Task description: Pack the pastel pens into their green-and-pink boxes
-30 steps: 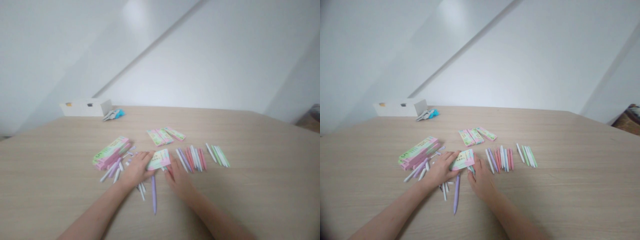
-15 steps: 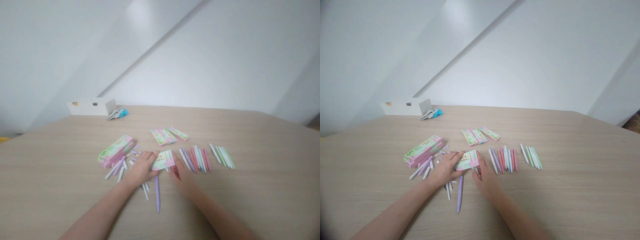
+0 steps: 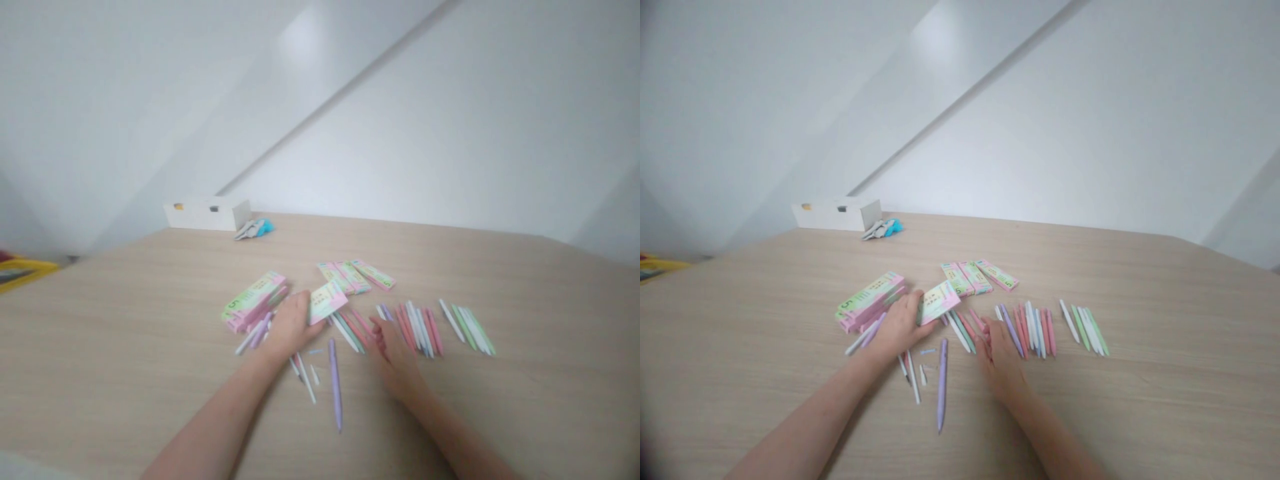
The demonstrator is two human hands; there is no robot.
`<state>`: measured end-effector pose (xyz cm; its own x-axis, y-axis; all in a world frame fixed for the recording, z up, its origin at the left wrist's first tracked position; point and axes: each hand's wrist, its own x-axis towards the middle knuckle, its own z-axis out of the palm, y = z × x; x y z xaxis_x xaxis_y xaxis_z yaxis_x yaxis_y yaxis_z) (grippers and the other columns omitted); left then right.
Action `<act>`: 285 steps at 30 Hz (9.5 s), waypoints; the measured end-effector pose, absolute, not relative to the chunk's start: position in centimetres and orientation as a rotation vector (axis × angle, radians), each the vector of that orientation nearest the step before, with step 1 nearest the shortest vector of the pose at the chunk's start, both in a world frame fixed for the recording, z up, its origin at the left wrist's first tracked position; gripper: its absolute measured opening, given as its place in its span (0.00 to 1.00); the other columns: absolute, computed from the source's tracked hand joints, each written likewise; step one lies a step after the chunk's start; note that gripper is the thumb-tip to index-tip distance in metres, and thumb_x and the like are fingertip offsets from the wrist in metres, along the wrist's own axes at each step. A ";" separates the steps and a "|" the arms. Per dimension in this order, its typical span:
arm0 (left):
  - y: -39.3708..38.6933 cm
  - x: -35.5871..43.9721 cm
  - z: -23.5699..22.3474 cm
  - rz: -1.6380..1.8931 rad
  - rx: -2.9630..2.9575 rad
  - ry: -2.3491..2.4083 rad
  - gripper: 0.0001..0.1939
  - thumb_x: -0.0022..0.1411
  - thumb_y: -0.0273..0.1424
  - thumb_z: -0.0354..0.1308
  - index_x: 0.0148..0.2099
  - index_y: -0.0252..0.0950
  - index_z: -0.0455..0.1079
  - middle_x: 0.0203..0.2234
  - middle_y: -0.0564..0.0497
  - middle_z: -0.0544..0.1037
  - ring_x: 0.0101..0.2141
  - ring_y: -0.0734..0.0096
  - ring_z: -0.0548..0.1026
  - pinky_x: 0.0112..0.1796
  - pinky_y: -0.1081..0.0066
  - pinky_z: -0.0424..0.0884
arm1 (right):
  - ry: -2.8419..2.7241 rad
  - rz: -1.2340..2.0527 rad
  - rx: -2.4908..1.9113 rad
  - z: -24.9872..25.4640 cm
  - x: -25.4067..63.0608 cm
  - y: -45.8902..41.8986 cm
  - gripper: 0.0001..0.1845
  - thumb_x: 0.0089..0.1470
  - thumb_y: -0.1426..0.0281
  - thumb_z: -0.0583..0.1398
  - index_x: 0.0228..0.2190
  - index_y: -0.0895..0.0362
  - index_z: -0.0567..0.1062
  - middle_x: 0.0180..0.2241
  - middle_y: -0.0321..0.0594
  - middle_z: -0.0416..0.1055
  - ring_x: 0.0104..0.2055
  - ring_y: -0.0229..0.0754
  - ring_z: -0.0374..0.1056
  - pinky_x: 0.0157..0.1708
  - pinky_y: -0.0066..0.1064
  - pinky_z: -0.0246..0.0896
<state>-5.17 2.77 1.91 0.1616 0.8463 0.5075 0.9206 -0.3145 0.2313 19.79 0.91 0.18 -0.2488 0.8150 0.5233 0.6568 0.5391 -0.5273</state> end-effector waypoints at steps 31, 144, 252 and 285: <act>1.8 -5.0 3.5 -0.452 -1.930 -2.205 0.20 0.57 0.33 0.55 0.48 0.26 0.65 0.39 0.34 0.70 0.43 0.50 0.68 0.38 0.59 0.65 | -2.228 -0.102 -1.662 1.1 10.1 14.9 0.18 0.58 0.66 0.52 0.41 0.66 0.73 0.43 0.59 0.70 0.48 0.54 0.63 0.48 0.39 0.54; 0.2 -1.4 3.1 -2.320 -2.948 -1.883 0.27 0.60 0.38 0.56 0.59 0.37 0.57 0.47 0.45 0.73 0.41 0.61 0.74 0.41 0.63 0.71 | -1.613 1.502 -0.873 0.4 17.5 -0.5 0.21 0.45 0.54 0.63 0.30 0.58 0.67 0.18 0.28 0.65 0.14 0.28 0.56 0.12 0.21 0.52; 0.2 -2.5 3.1 -0.909 -2.755 -1.427 0.35 0.51 0.26 0.57 0.61 0.39 0.54 0.51 0.44 0.64 0.50 0.56 0.64 0.51 0.57 0.63 | -1.236 0.868 -0.942 3.5 19.7 -0.4 0.33 0.53 0.61 0.61 0.54 0.54 0.52 0.33 0.41 0.77 0.30 0.45 0.75 0.28 0.34 0.73; 0.3 -2.7 3.0 -0.968 -2.715 -1.346 0.35 0.52 0.27 0.57 0.62 0.40 0.53 0.52 0.43 0.63 0.53 0.55 0.62 0.53 0.56 0.60 | -1.595 0.958 -1.002 1.8 20.1 0.5 0.16 0.60 0.58 0.51 0.43 0.56 0.65 0.35 0.42 0.75 0.34 0.41 0.73 0.26 0.29 0.68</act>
